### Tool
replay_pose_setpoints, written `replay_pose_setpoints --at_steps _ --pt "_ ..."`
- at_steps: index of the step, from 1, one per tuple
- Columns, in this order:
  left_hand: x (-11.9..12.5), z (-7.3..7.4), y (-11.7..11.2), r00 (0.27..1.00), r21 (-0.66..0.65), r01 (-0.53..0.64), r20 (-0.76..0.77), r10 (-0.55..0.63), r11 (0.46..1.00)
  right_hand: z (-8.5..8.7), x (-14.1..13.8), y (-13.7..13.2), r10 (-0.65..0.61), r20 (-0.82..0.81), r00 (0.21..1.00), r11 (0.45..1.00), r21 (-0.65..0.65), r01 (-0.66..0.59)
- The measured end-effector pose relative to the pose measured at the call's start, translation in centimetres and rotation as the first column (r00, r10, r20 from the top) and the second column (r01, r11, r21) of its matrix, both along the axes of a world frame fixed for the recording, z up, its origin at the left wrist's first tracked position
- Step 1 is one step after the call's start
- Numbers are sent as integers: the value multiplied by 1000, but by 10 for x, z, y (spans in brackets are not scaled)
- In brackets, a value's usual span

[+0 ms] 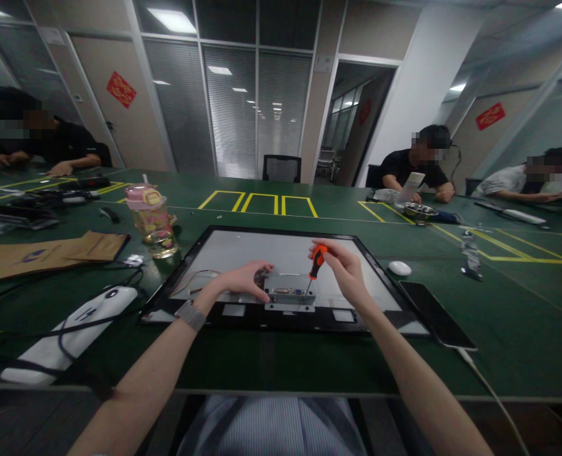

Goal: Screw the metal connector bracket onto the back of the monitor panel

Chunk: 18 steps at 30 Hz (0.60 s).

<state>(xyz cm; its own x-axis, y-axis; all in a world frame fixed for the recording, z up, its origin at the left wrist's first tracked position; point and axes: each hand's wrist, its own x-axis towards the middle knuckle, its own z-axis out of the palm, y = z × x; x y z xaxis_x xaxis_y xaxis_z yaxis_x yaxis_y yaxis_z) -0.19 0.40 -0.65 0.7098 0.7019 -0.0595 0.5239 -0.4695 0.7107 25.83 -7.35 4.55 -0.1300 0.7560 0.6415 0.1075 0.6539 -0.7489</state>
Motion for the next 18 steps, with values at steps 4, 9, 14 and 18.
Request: replay_pose_setpoints --at_steps 4,9,14,18 --pt "0 -1 1 1000 16 -6 -7 7 1000 -2 -1 2 -185 75 980 978 108 177" --pt "0 -3 2 1000 36 7 -2 -7 999 2 0 -1 -158 99 982 982 123 146" --pt "-1 -4 3 1000 16 8 9 -8 1000 4 -2 -2 -148 43 988 985 90 144" --pt "-1 -3 3 1000 3 3 14 -3 1000 3 -2 -1 -159 -28 987 983 94 161"
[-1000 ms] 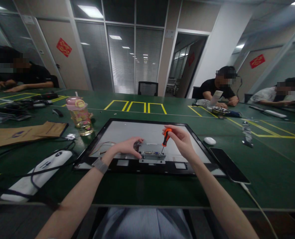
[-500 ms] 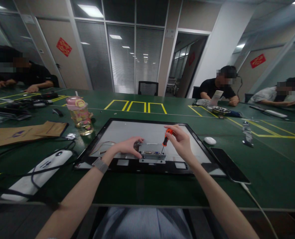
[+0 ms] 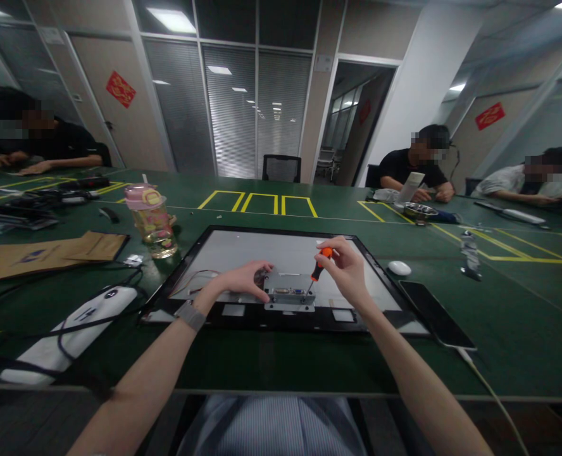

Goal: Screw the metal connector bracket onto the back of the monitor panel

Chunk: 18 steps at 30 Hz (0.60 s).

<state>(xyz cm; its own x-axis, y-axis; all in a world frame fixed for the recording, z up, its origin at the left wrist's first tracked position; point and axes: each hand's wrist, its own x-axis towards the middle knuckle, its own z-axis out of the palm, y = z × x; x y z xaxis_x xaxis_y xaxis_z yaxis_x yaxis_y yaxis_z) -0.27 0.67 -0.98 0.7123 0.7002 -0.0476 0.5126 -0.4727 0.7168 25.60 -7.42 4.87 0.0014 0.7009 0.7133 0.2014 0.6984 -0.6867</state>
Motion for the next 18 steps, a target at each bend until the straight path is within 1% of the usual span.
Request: replay_pose_setpoints --at_steps 2,4,7,10,15,18 --pt "0 0 0 1000 -7 2 1 -2 1000 -1 1 1 14 -9 1000 1000 -9 -15" --pt "0 -1 0 1000 -9 5 8 -4 1000 -2 3 2 60 -25 998 997 -53 -61" --pt "0 -1 0 1000 -7 3 20 -3 1000 -4 4 4 187 -91 978 968 -150 -199" --pt "-1 -1 0 1000 -18 4 26 -4 1000 -3 3 5 289 -183 940 929 -183 -322" --pt "0 2 -2 1000 -12 4 14 -4 1000 -1 1 3 329 -216 919 919 -151 -364" --pt "1 3 -4 1000 12 -8 0 8 1000 -1 1 2 372 -235 898 889 -189 -417"
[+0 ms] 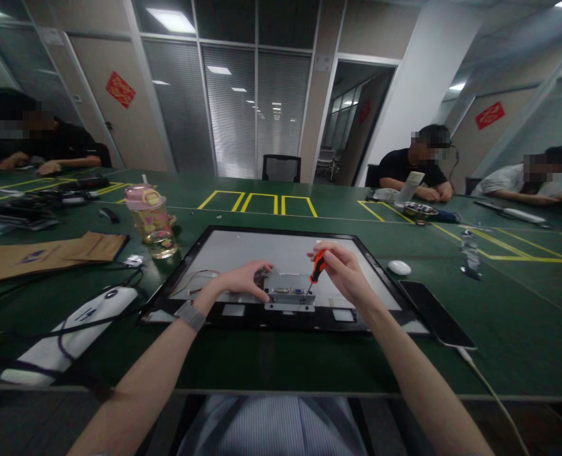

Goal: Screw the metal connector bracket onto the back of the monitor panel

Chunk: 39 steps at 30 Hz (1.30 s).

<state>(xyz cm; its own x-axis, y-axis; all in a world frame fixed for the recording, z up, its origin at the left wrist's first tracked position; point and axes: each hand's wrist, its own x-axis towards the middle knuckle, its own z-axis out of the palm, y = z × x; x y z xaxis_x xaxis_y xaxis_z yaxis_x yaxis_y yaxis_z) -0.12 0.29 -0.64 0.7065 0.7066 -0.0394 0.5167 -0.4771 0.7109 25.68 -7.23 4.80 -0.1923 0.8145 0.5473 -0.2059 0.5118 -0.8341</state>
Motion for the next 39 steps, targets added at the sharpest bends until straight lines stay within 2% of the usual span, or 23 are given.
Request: replay_pose_setpoints --at_steps 4,9,15,20,26,32,39 --pt "1 1 -2 1000 4 -7 -2 7 1000 1 0 -1 90 -27 996 995 -45 -91" --pt "0 2 -1 1000 -3 -11 -17 11 1000 2 -1 0 -20 16 1000 1000 17 20" --pt "-1 3 -1 1000 -8 -15 -25 15 1000 -1 1 0 57 56 997 998 -14 -57" --pt "-2 0 1 1000 -18 -15 -7 15 1000 -1 3 1 -22 108 994 999 29 19" --pt "-2 0 1 1000 -14 2 -1 -2 1000 1 8 2 -4 175 985 998 69 -8" --pt "-1 -2 2 1000 -7 -7 6 7 1000 1 10 4 -149 142 978 980 157 127" --pt "-1 -1 1 1000 -12 1 11 -1 1000 4 3 -1 -239 140 961 955 214 206"
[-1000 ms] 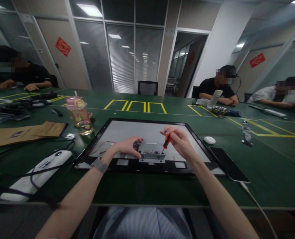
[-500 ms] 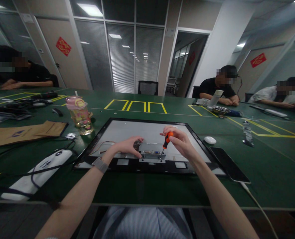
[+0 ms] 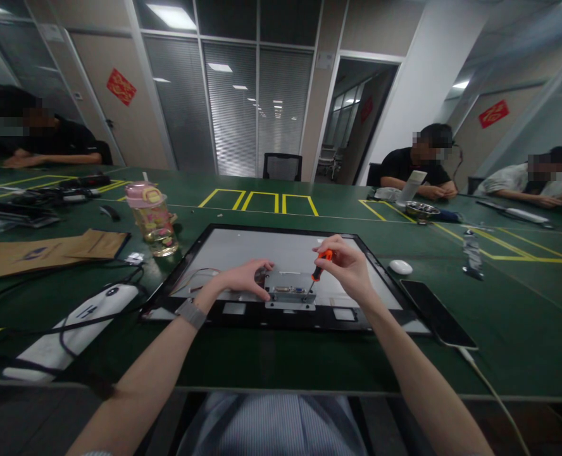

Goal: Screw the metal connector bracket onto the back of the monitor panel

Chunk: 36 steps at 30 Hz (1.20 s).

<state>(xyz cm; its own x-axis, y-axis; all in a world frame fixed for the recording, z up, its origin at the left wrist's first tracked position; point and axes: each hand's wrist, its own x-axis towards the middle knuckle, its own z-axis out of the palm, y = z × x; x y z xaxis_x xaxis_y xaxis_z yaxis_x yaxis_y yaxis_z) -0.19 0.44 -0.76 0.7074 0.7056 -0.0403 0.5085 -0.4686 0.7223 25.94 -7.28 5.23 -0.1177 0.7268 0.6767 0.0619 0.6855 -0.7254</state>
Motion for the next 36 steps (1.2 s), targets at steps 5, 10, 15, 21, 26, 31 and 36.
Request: replay_pose_setpoints --at_steps 5,10,15,21,26,31,36 --pt "1 5 -3 999 1 -12 -42 12 1000 -1 2 0 47 25 999 998 -35 -46" --pt "1 7 -5 999 2 -16 -49 16 1000 0 6 -2 176 86 981 978 -128 -164" --pt "0 5 -4 998 10 -13 -57 13 1000 -1 4 -1 156 81 984 985 -80 -150" --pt "2 8 -6 997 10 -24 -71 25 1000 -4 6 2 135 50 990 984 -120 -128" --pt "2 8 -6 998 15 -25 -55 26 1000 -1 6 2 212 62 975 972 -120 -204" --pt "2 5 -3 999 21 -11 -41 12 1000 -2 4 1 98 91 991 993 -82 -90" --pt "2 6 -4 998 26 -12 -57 14 1000 -5 5 2 56 83 995 994 -104 -47"
